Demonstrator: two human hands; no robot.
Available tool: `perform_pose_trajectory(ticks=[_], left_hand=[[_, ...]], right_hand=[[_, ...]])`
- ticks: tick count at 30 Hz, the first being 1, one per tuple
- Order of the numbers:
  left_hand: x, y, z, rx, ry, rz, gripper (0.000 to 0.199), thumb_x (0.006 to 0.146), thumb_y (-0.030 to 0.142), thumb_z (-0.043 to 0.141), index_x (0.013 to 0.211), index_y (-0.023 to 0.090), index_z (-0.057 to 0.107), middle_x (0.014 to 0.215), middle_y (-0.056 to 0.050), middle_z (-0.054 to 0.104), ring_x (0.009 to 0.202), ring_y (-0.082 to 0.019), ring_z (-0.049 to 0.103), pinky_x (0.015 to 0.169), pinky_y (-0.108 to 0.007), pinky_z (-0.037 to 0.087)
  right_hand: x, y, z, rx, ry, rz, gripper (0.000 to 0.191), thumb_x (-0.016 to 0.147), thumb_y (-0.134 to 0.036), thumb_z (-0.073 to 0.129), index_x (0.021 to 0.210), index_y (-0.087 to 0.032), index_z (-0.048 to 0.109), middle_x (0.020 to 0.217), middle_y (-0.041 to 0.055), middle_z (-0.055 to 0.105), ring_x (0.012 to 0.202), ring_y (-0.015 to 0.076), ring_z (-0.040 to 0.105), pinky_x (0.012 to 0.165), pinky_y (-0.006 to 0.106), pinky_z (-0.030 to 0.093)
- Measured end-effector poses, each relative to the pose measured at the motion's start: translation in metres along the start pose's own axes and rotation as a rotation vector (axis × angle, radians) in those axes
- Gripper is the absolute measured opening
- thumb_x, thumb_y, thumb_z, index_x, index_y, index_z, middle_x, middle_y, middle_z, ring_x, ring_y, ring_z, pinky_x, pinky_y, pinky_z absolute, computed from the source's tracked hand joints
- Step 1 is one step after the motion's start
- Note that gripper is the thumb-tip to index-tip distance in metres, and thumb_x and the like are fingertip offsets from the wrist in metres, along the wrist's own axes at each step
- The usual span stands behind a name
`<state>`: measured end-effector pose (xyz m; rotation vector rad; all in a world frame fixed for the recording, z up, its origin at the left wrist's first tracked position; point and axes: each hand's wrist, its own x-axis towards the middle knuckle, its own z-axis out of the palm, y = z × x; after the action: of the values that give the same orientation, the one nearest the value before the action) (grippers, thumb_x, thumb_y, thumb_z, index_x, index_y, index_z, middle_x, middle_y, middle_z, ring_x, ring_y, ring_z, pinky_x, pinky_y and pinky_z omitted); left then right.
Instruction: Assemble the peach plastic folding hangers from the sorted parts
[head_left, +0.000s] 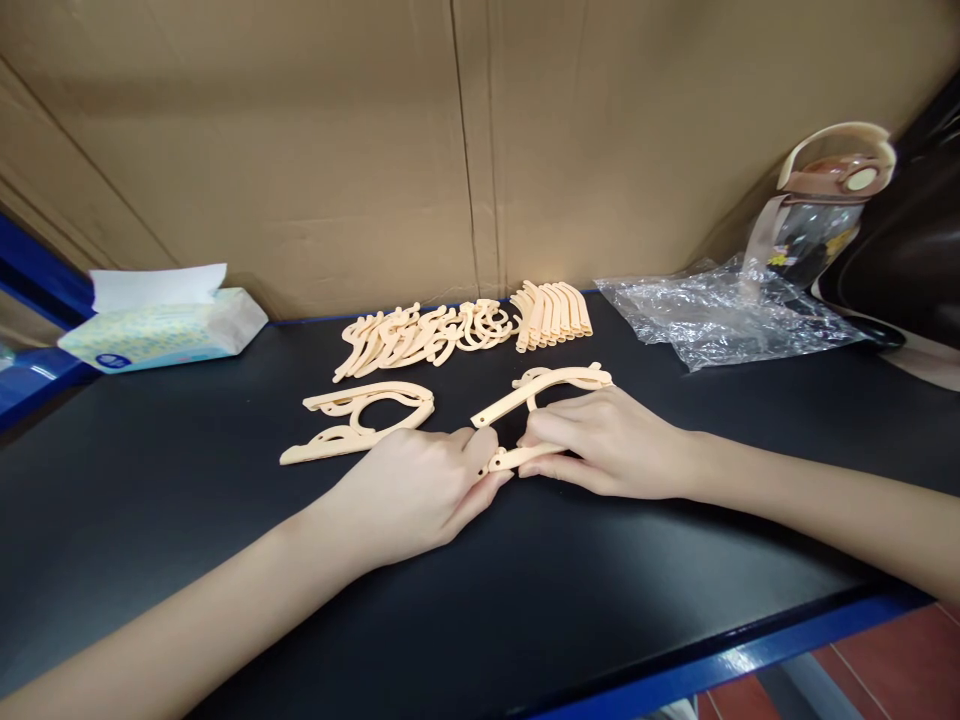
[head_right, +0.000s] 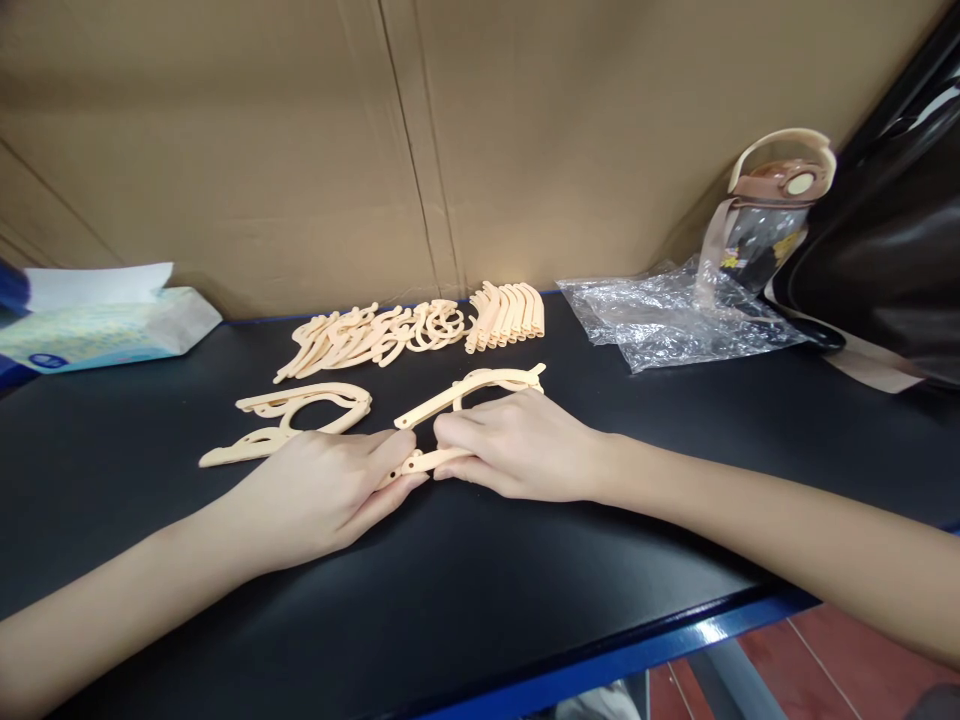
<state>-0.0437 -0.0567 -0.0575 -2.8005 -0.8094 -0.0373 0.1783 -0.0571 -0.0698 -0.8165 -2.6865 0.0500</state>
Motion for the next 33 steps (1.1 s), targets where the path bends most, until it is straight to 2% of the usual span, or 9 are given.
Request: perform_pose_trajectory(ticks=[5, 14, 27, 33], left_hand=[[0.0003, 0.0004, -0.0002, 0.014, 0.001, -0.001, 0.024, 0.094, 0.028, 0.034, 0.073, 0.019, 0.041, 0.060, 0.002, 0.056, 0.047, -0.012, 0.054, 0.044, -0.024, 0.028], [0.0003, 0.0009, -0.0015, -0.001, -0.001, 0.003, 0.024, 0.094, 0.027, 0.035, 0.073, 0.019, 0.042, 0.060, 0.002, 0.056, 0.046, -0.013, 0.055, 0.042, -0.025, 0.027], [-0.0006, 0.0009, -0.0003, 0.004, -0.046, -0.009, 0.024, 0.096, 0.028, 0.032, 0.077, 0.018, 0.043, 0.064, 0.001, 0.059, 0.050, -0.015, 0.058, 0.044, -0.026, 0.030], [-0.0014, 0.0002, 0.0020, 0.003, -0.013, 0.003, 0.025, 0.096, 0.029, 0.032, 0.076, 0.018, 0.043, 0.063, 0.002, 0.058, 0.048, -0.015, 0.057, 0.044, -0.027, 0.030]], right_hand=[[0.0000, 0.0005, -0.0002, 0.006, -0.007, -0.001, 0.027, 0.096, -0.035, 0.038, 0.085, -0.016, 0.054, 0.073, 0.0019, 0.057, 0.063, 0.0124, 0.051, 0.059, 0.023, 0.034], [-0.0004, -0.0003, -0.0012, 0.051, -0.050, 0.018, 0.021, 0.096, -0.031, 0.040, 0.092, -0.016, 0.055, 0.080, 0.0038, 0.063, 0.070, 0.0139, 0.057, 0.062, 0.024, 0.037], [0.0000, -0.0008, -0.0008, 0.050, -0.032, 0.023, 0.024, 0.096, -0.032, 0.040, 0.090, -0.015, 0.056, 0.078, 0.0038, 0.062, 0.067, 0.0137, 0.056, 0.061, 0.024, 0.038], [0.0000, -0.0010, -0.0013, 0.041, -0.037, 0.016, 0.023, 0.095, -0.031, 0.041, 0.089, -0.015, 0.056, 0.078, 0.0032, 0.061, 0.067, 0.0137, 0.056, 0.061, 0.024, 0.038]])
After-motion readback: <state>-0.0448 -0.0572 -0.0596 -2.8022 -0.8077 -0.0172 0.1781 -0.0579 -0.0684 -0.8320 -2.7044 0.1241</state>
